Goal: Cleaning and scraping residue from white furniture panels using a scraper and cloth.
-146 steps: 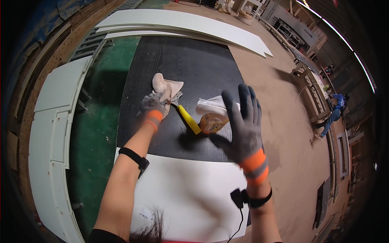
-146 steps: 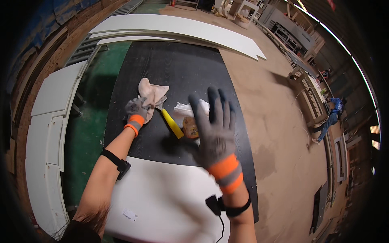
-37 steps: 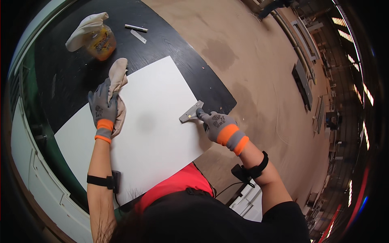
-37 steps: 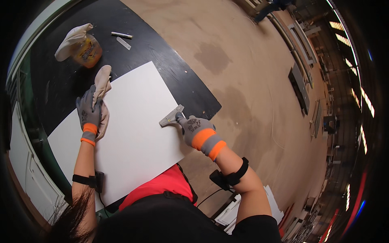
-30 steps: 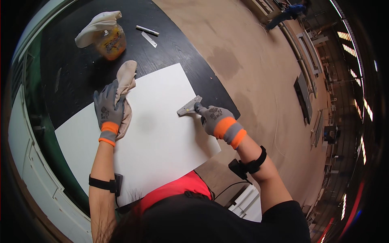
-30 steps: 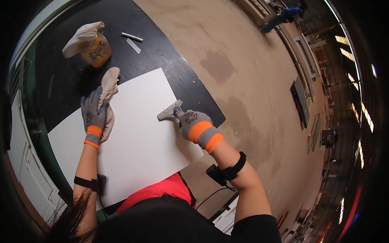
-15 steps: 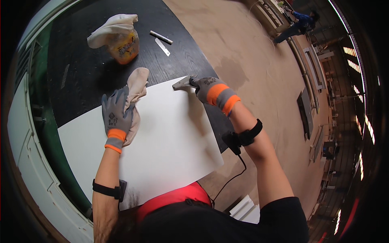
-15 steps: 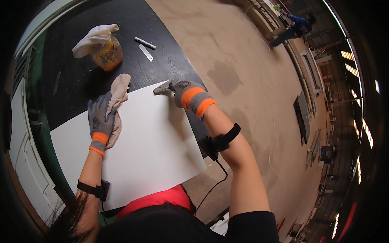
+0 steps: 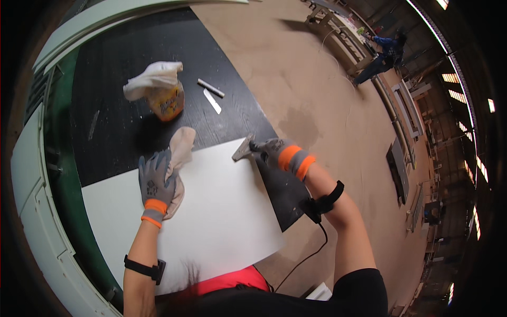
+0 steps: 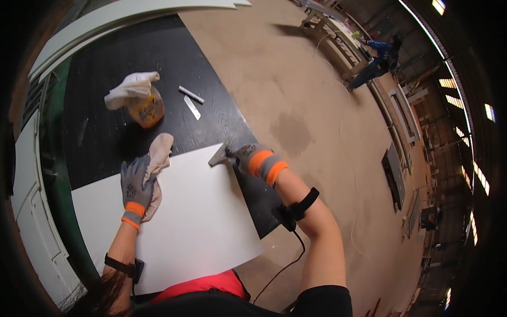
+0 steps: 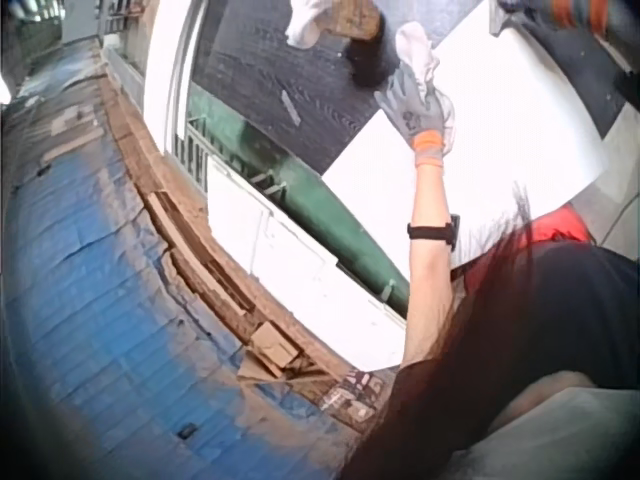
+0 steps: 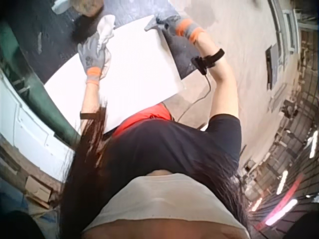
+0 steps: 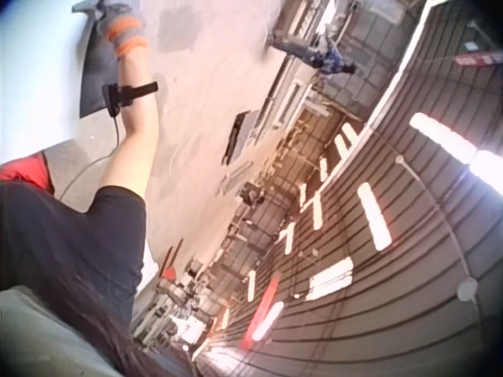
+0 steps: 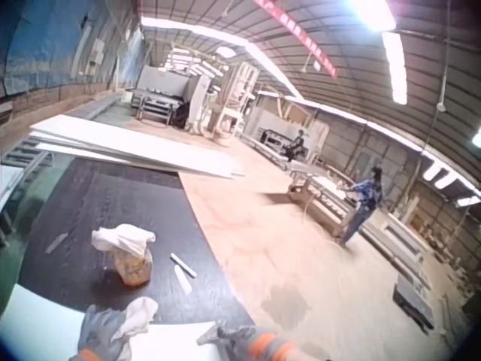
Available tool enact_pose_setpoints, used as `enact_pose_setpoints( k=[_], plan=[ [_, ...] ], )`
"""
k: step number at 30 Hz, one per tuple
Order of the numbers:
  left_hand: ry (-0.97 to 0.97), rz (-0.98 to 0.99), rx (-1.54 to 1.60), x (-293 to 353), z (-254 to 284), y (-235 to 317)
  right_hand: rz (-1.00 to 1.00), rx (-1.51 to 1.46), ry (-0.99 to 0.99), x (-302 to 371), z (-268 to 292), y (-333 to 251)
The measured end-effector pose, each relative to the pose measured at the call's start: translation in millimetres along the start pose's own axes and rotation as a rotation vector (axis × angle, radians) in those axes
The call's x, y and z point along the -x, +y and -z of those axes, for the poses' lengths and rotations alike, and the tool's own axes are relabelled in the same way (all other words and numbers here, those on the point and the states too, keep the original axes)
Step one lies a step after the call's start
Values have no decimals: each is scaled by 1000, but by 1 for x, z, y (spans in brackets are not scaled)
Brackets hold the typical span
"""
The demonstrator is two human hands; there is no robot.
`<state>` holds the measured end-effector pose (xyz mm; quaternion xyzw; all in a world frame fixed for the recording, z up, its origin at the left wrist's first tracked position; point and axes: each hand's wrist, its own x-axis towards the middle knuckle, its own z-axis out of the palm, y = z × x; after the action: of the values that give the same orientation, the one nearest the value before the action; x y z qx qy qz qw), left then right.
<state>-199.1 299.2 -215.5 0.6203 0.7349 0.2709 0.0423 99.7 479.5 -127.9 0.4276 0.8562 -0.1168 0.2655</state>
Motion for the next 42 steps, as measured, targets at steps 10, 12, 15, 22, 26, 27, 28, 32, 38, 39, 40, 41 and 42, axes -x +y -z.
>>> enact_pose_setpoints(
  k=[10,12,15,22,26,27,28,32,38,39,40,41,42],
  plan=[
    [5,-7,-3,11,7,-4,217,193,-126,-18,5,20],
    [7,-2,-11,11,4,-1,213,225,-151,-15,10,24],
    [-8,12,-15,9,2,-4,251,274,-186,-21,17,19],
    [41,-40,89,9,9,-2,232,169,-180,-17,46,-6],
    [146,50,208,59,19,10,291,244,-136,-32,33,-18],
    [139,55,218,76,26,14,354,241,-89,-35,28,-19],
    [133,66,224,93,37,21,379,251,-81,-39,25,-24],
    [-153,-66,-32,157,71,49,408,276,-128,-45,34,-59],
    [-577,-107,-31,170,90,110,457,230,-102,-57,32,-118],
    [-578,-164,-56,164,88,114,446,278,-103,-51,43,-137],
    [-582,-217,-80,159,85,117,439,326,-105,-46,49,-152],
    [-580,-215,-72,151,83,120,446,335,-66,-51,43,-154],
    [-495,-244,-14,145,78,123,443,340,-76,-58,38,-154]
  ],
)
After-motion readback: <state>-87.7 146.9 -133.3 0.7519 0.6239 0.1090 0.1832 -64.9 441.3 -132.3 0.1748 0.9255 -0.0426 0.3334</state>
